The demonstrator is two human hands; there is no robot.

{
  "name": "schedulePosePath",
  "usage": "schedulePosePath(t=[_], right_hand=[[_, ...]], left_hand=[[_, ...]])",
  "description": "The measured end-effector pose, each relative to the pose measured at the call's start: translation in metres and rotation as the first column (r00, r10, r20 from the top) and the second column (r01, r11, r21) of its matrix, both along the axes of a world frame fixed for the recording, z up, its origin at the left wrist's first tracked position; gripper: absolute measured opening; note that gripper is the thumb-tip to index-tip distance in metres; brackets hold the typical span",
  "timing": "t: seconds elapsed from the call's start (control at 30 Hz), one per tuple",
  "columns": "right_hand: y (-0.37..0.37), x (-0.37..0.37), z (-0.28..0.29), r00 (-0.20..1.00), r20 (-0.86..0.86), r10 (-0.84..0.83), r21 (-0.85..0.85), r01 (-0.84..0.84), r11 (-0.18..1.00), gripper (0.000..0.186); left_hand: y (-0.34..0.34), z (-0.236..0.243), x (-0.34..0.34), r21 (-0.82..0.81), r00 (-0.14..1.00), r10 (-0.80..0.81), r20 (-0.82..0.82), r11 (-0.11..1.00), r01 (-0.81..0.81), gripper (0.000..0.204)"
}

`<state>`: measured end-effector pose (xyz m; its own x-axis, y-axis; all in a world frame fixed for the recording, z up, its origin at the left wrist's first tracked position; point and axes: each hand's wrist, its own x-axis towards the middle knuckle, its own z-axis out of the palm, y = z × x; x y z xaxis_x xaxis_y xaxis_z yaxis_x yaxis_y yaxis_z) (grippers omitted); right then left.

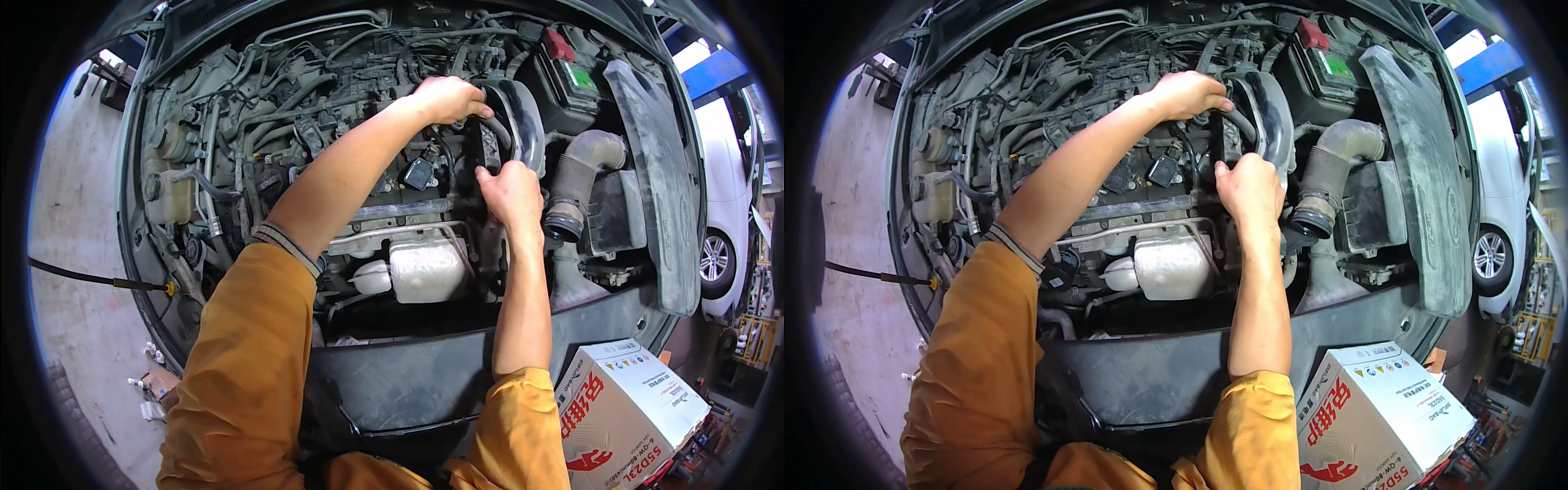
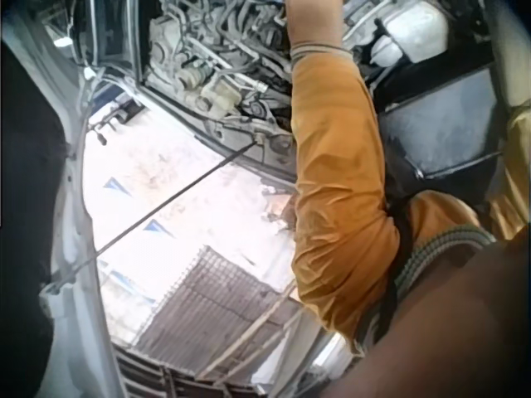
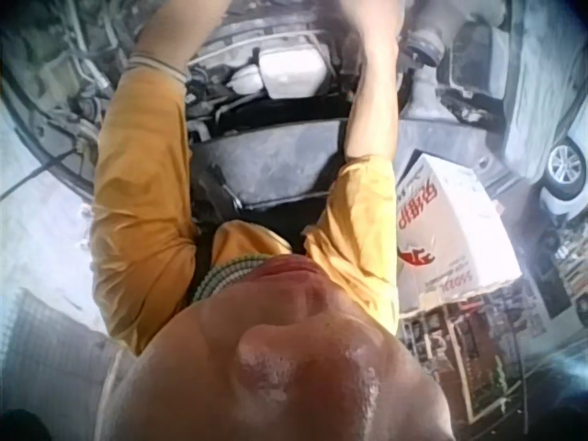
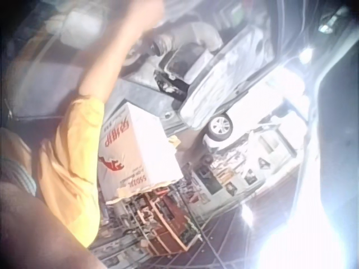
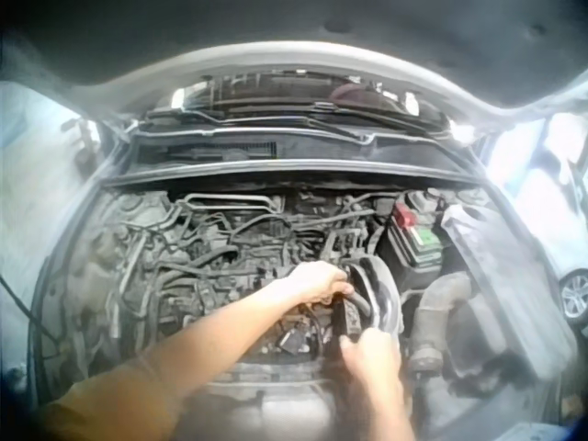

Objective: The person works on a car engine with the hood open, using a ratchet and screwdriver to loosen and tighten bolts and remove parts. The person retrieves tools from a cardboard box and manipulates engine components.

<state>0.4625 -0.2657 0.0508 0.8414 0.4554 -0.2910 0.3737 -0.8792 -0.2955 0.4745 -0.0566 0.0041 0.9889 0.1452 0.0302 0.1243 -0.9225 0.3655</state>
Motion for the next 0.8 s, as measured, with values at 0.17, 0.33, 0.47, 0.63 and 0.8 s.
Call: schedulePosePath(t=[0.17,0.33,0.47,0.63,0.8], right_hand=[[-0.007,0.008,-0.022,0.994,0.092,0.054,0.025,-0.056,0.998,0.051],[-0.012,0.012,-0.023,0.992,0.089,0.087,0.013,-0.088,0.996,0.054],[-0.018,0.013,-0.017,0.991,0.065,0.119,0.022,-0.121,0.992,0.055],[-0.021,0.014,-0.021,0.990,0.056,0.129,0.030,-0.131,0.991,0.055],[-0.021,0.016,-0.009,0.994,-0.054,0.098,0.015,-0.097,0.995,0.051]], left_hand=[[-0.001,-0.004,-0.001,-0.114,0.997,-0.002,0.071,0.993,0.010,0.047],[0.008,-0.008,-0.018,-0.244,0.996,-0.002,0.089,0.969,0.024,0.043],[0.026,-0.012,-0.057,-0.331,0.934,0.084,0.348,0.943,0.039,0.022],[0.026,-0.003,-0.127,0.024,0.895,0.007,0.447,1.000,-0.020,0.019],[-0.011,0.048,-0.231,-0.173,0.961,0.124,0.246,0.981,-0.082,0.015]])
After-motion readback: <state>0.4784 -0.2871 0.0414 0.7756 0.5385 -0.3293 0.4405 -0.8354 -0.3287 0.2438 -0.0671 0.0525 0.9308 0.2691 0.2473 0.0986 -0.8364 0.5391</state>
